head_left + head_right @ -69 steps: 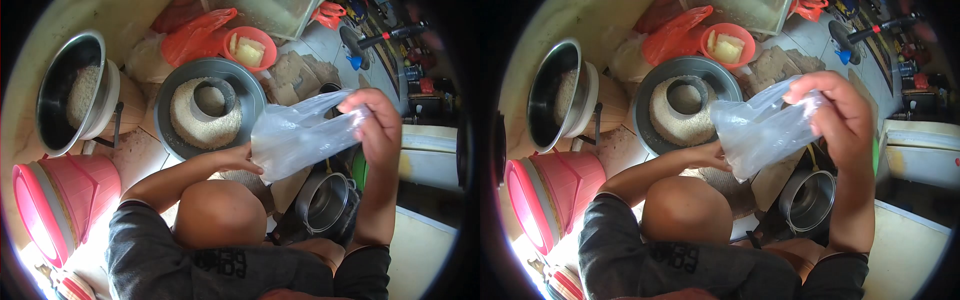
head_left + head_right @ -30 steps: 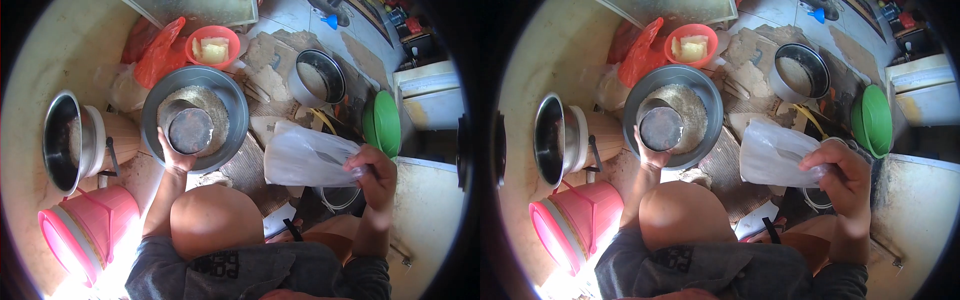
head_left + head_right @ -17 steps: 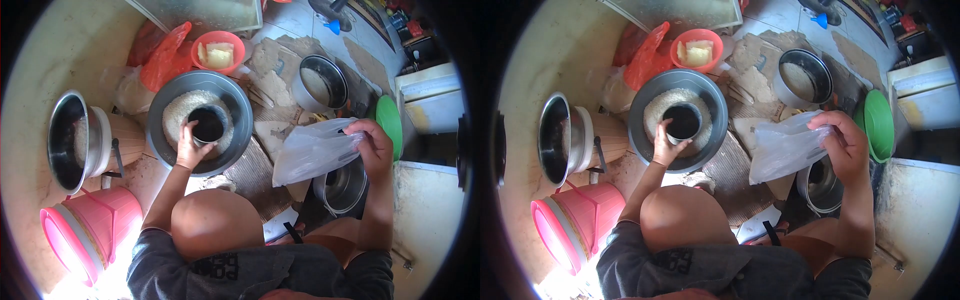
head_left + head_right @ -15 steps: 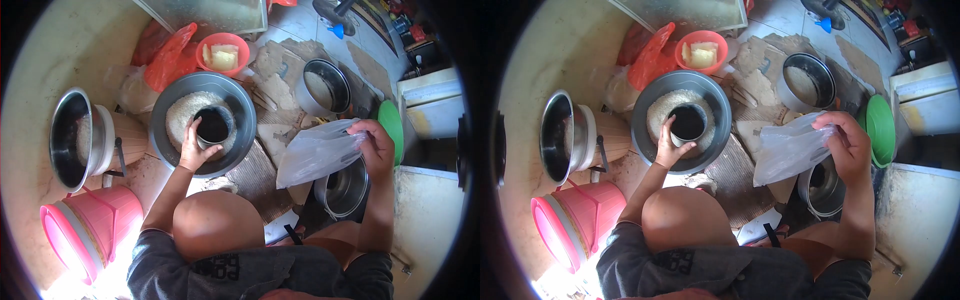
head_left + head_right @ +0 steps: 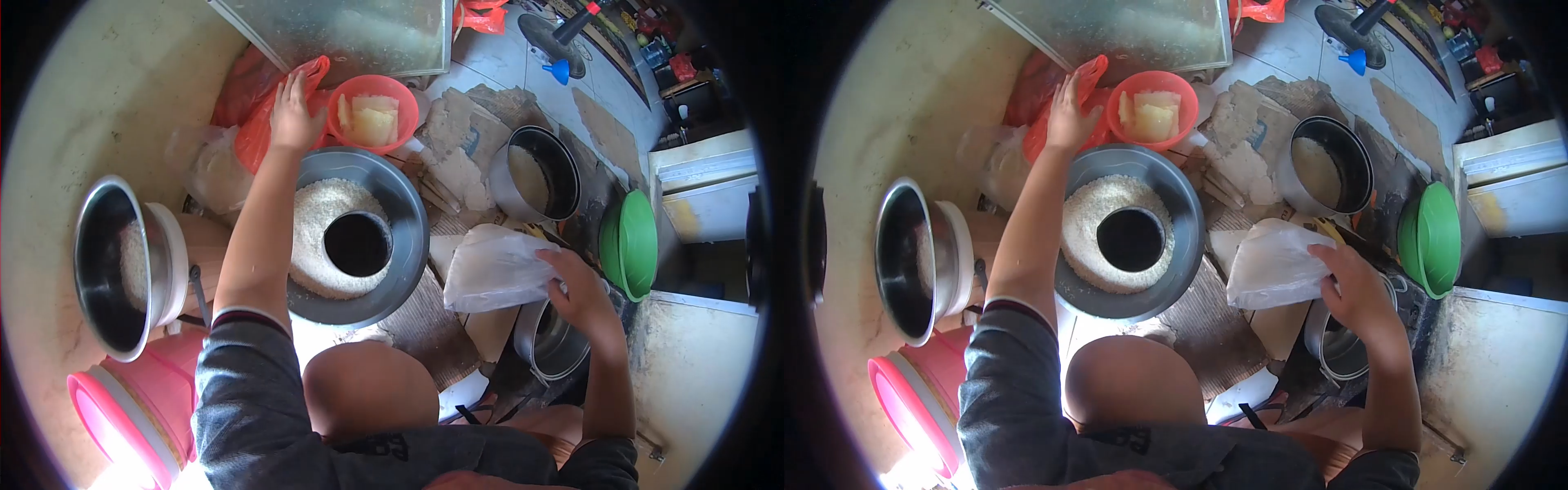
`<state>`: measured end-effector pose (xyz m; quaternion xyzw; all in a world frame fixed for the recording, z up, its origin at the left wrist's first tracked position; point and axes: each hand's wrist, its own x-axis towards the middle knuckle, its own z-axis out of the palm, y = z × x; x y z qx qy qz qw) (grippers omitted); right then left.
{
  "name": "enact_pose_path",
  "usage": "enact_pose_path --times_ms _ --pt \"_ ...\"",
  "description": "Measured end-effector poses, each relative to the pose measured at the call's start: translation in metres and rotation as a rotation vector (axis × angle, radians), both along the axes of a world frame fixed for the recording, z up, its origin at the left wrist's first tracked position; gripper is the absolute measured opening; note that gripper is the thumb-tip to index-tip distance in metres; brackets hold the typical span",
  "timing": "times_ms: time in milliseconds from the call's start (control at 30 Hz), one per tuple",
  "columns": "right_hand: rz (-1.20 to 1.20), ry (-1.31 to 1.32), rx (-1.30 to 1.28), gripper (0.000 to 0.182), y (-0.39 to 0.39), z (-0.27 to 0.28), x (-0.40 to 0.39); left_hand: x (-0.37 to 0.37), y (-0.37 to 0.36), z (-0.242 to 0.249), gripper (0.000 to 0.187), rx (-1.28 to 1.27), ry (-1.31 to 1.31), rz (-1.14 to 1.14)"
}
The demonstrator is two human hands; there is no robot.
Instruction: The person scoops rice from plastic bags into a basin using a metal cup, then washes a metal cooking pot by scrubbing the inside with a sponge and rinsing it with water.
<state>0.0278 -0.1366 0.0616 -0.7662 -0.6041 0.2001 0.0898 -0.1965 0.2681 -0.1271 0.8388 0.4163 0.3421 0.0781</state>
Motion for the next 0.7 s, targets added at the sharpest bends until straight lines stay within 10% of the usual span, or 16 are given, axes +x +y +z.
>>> enact_pose_path --times_ms 133,267,467,700 --pt "-0.043 -0.073 -0.137 0.045 0.002 0.007 -0.007 0.029 0.018 0.019 0.082 -0.197 0.431 0.164" --pt "-0.134 -0.032 -0.223 0.047 0.001 0.004 -0.003 0.018 0.052 0.009 0.046 -0.341 0.37 0.267" --pt "-0.153 -0.177 -0.042 0.046 0.01 0.0 -0.002 -0.043 0.053 0.066 0.028 -0.629 -0.874 0.197" --pt "-0.024 0.082 0.267 0.048 0.055 0.016 -0.016 -0.053 -0.003 0.141 0.033 -0.361 -1.156 0.031"
